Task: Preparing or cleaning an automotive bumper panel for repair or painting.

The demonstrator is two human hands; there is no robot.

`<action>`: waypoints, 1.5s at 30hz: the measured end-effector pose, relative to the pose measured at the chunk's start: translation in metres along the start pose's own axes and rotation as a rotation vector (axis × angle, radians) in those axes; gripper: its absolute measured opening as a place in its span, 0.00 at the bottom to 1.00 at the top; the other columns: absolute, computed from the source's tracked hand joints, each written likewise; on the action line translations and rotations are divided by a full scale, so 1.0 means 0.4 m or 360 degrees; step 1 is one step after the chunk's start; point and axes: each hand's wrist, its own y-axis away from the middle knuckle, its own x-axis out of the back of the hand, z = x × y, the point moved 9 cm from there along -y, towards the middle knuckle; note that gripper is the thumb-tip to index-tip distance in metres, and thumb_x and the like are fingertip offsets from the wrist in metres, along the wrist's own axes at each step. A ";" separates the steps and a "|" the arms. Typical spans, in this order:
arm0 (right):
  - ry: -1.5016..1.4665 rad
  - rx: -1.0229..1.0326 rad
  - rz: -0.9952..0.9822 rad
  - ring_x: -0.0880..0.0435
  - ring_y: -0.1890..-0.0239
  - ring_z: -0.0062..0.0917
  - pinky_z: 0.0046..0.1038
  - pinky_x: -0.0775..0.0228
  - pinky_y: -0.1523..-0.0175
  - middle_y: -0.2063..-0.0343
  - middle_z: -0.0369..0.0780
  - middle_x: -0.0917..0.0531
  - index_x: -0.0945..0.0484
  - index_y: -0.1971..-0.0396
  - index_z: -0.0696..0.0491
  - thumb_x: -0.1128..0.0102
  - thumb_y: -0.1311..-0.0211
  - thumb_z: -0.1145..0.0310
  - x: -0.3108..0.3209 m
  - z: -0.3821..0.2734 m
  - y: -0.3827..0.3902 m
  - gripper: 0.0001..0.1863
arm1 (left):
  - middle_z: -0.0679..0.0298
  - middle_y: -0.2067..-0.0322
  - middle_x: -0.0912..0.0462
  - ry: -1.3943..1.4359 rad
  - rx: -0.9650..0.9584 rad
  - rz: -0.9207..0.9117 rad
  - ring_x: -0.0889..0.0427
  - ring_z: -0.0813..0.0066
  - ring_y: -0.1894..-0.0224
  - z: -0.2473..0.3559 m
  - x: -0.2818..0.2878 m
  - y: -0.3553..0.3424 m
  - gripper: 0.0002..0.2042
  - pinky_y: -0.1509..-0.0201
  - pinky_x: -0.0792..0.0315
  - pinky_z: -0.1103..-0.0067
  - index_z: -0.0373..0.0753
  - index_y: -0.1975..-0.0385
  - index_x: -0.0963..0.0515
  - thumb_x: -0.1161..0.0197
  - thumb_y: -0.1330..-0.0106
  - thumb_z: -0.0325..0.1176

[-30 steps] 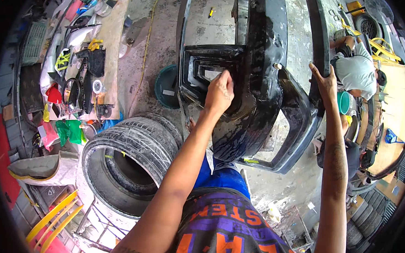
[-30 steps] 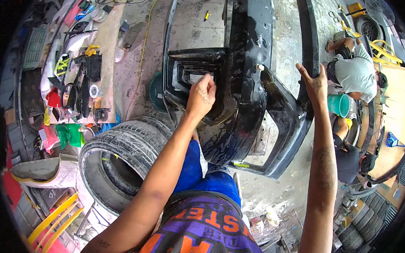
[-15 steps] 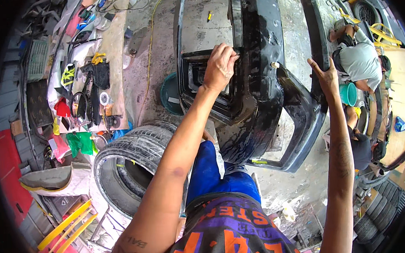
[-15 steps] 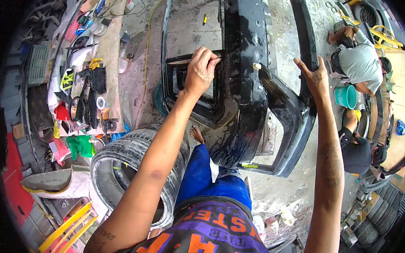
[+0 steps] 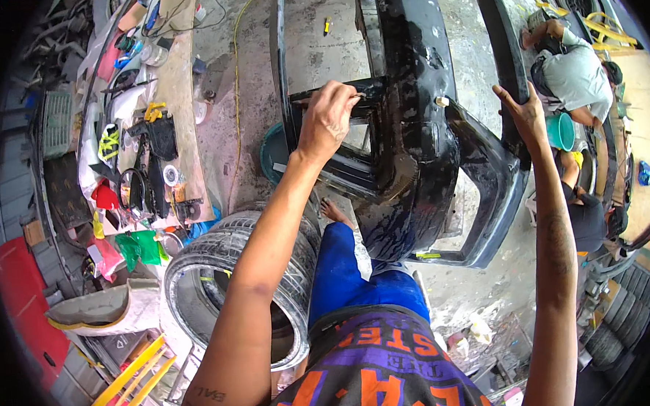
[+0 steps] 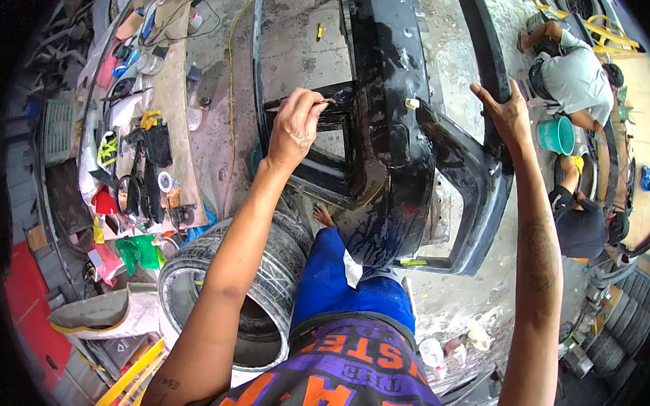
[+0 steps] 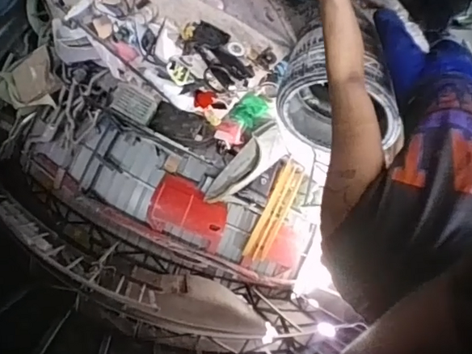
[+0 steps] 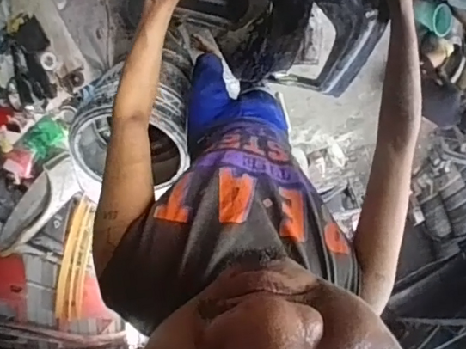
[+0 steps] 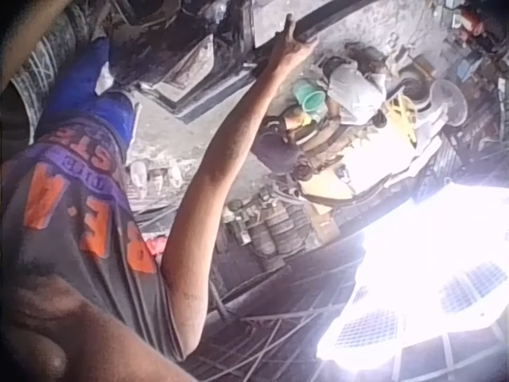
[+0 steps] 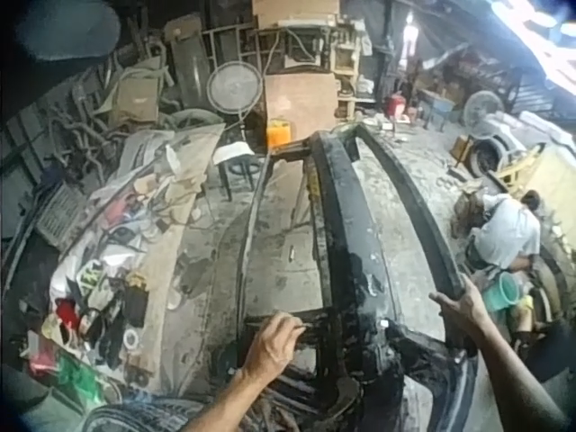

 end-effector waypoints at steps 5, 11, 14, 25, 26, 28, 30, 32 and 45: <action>-0.0211 -0.0099 -0.0077 0.12 0.71 0.30 0.31 0.21 0.61 0.70 0.48 0.13 0.26 0.47 0.68 0.23 0.46 0.42 -0.004 -0.041 0.026 0.44 | 0.58 0.66 0.23 -0.0203 -0.0423 -0.0441 0.22 0.57 0.59 0.020 -0.088 -0.032 0.05 0.54 0.27 0.67 0.35 0.65 0.22 0.33 0.36 0.24; 0.0143 -0.0048 0.0122 0.09 0.64 0.34 0.34 0.21 0.52 0.64 0.58 0.13 0.33 0.36 0.70 0.23 0.49 0.39 0.022 -0.011 0.025 0.55 | 0.62 0.63 0.24 -0.0524 -0.0598 -0.0601 0.24 0.61 0.55 -0.018 -0.113 0.000 0.03 0.52 0.31 0.65 0.39 0.67 0.24 0.38 0.38 0.27; -0.0069 -0.0111 -0.0110 0.10 0.61 0.36 0.35 0.21 0.51 0.63 0.56 0.13 0.31 0.37 0.68 0.24 0.47 0.40 0.003 0.007 0.009 0.52 | 0.62 0.66 0.26 -0.0425 -0.0726 -0.0447 0.25 0.61 0.59 0.030 -0.153 -0.019 0.04 0.54 0.32 0.65 0.40 0.70 0.27 0.38 0.38 0.27; -0.0023 0.0044 -0.0100 0.10 0.61 0.37 0.34 0.21 0.51 0.65 0.53 0.13 0.27 0.40 0.68 0.23 0.48 0.39 -0.005 -0.038 0.014 0.50 | 0.57 0.61 0.23 -0.0202 -0.0452 -0.0337 0.23 0.56 0.57 0.005 -0.073 -0.017 0.04 0.52 0.29 0.65 0.37 0.65 0.23 0.35 0.36 0.26; -0.0049 -0.0099 -0.0149 0.11 0.58 0.38 0.35 0.21 0.50 0.62 0.54 0.13 0.27 0.39 0.65 0.24 0.46 0.39 -0.008 -0.014 0.022 0.48 | 0.57 0.61 0.21 -0.0174 -0.0360 -0.0205 0.21 0.57 0.58 -0.006 -0.033 0.000 0.05 0.53 0.27 0.66 0.36 0.66 0.22 0.33 0.38 0.23; 0.0153 -0.0012 -0.0144 0.12 0.55 0.39 0.35 0.21 0.49 0.59 0.55 0.14 0.25 0.39 0.63 0.25 0.45 0.39 0.009 0.050 -0.001 0.46 | 0.58 0.61 0.19 -0.0123 -0.0274 -0.0105 0.18 0.58 0.60 -0.016 0.017 0.013 0.07 0.54 0.23 0.68 0.35 0.67 0.21 0.30 0.41 0.19; 0.0160 0.0133 -0.0034 0.10 0.61 0.35 0.34 0.20 0.52 0.65 0.50 0.13 0.23 0.43 0.62 0.25 0.44 0.40 -0.002 -0.023 -0.006 0.43 | 0.59 0.61 0.18 -0.0186 -0.0303 -0.0149 0.18 0.59 0.59 -0.026 0.032 0.037 0.07 0.53 0.24 0.68 0.35 0.67 0.21 0.30 0.42 0.19; -0.0054 -0.0083 -0.0135 0.10 0.66 0.31 0.31 0.19 0.58 0.68 0.48 0.12 0.24 0.44 0.65 0.25 0.45 0.40 -0.008 -0.016 0.010 0.44 | 0.61 0.61 0.17 -0.0258 -0.0415 -0.0239 0.19 0.60 0.56 -0.016 0.000 0.048 0.08 0.51 0.25 0.68 0.35 0.67 0.20 0.29 0.43 0.19; -0.0081 0.0019 0.0036 0.11 0.70 0.28 0.31 0.20 0.61 0.68 0.47 0.13 0.25 0.48 0.67 0.24 0.47 0.37 0.004 -0.033 0.021 0.46 | 0.57 0.59 0.16 0.1531 0.1349 0.0609 0.15 0.74 0.57 -0.207 0.169 0.201 0.07 0.49 0.21 0.79 0.39 0.59 0.30 0.38 0.25 0.30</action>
